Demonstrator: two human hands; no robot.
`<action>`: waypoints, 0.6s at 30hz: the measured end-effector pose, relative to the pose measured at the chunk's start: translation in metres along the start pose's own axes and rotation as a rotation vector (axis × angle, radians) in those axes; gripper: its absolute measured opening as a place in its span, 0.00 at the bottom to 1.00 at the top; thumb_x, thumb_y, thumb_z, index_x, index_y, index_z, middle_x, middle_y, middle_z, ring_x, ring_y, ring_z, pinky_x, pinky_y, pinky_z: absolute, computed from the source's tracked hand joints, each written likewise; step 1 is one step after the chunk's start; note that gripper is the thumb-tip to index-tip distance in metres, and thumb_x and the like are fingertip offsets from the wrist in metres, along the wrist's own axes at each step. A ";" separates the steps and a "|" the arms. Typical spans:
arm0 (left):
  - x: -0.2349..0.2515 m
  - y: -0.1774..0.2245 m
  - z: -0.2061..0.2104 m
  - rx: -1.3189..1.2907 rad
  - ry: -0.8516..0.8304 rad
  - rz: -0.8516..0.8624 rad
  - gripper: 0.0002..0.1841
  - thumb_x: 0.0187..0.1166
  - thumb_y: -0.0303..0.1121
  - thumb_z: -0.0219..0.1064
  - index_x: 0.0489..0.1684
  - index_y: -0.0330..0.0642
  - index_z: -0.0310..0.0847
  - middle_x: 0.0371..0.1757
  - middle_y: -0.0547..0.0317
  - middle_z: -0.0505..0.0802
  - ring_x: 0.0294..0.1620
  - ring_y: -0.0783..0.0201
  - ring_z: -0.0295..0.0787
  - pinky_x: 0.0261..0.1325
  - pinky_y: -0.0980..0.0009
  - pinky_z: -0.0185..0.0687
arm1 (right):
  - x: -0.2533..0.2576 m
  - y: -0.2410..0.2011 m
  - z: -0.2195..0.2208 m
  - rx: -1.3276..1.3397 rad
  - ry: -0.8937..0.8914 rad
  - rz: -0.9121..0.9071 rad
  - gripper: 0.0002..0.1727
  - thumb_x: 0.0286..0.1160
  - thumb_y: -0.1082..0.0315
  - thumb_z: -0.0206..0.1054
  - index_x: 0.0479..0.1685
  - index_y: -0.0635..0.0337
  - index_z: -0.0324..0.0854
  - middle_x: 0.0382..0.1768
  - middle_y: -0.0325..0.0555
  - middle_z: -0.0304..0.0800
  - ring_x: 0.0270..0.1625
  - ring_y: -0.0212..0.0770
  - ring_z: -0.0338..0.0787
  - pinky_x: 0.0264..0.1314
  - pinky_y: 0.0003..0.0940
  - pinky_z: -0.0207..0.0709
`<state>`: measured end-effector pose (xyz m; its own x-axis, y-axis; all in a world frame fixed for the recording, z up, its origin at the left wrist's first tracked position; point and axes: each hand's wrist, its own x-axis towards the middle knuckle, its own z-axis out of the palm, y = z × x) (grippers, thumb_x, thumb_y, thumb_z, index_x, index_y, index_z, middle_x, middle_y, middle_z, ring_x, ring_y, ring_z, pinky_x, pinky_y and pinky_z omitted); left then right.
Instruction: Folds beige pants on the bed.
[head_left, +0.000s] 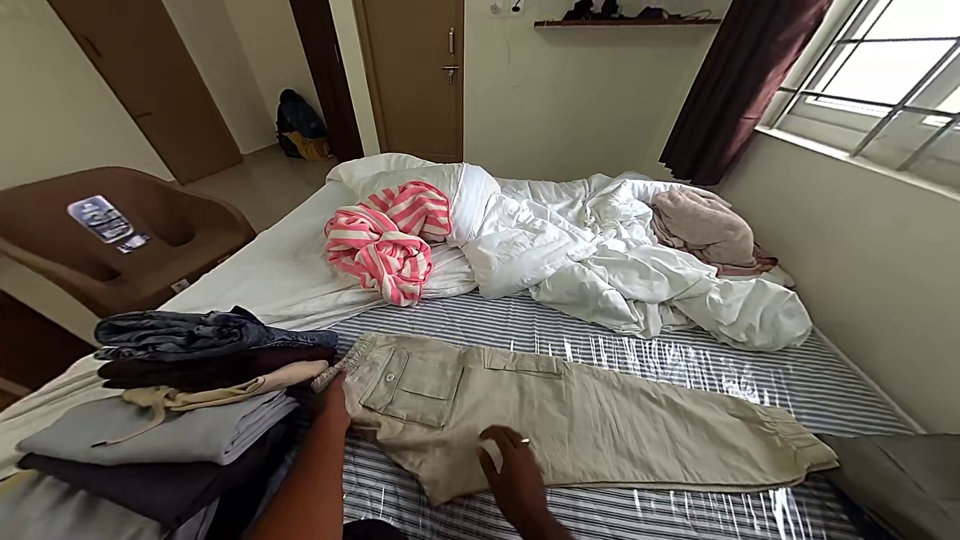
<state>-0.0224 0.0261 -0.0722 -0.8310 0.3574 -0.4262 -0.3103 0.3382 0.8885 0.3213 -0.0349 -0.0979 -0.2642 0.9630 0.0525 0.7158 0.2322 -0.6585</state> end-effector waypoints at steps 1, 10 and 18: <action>0.000 0.000 0.000 -0.020 -0.007 -0.006 0.42 0.77 0.45 0.77 0.83 0.25 0.62 0.81 0.29 0.75 0.83 0.40 0.70 0.81 0.41 0.69 | 0.007 0.020 -0.003 -0.129 0.050 -0.023 0.28 0.79 0.44 0.66 0.74 0.45 0.82 0.80 0.43 0.79 0.83 0.49 0.76 0.82 0.57 0.70; -0.001 -0.003 -0.011 -0.182 -0.039 0.020 0.34 0.84 0.40 0.68 0.85 0.31 0.62 0.81 0.35 0.76 0.82 0.44 0.73 0.79 0.42 0.72 | 0.012 0.153 -0.071 -0.620 0.063 0.083 0.53 0.71 0.15 0.28 0.97 0.29 0.48 0.97 0.37 0.45 0.98 0.50 0.45 0.94 0.69 0.36; 0.023 -0.011 -0.011 0.155 0.028 0.135 0.38 0.84 0.47 0.67 0.85 0.25 0.61 0.84 0.31 0.73 0.86 0.42 0.68 0.85 0.46 0.65 | -0.023 0.240 -0.241 -0.557 -0.274 0.575 0.51 0.78 0.21 0.40 0.99 0.36 0.37 0.99 0.43 0.32 0.98 0.60 0.34 0.89 0.79 0.35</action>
<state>-0.0432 0.0211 -0.0903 -0.8733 0.3851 -0.2985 -0.1223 0.4197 0.8994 0.6551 0.0313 -0.0768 0.1428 0.9014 -0.4087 0.9818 -0.1814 -0.0571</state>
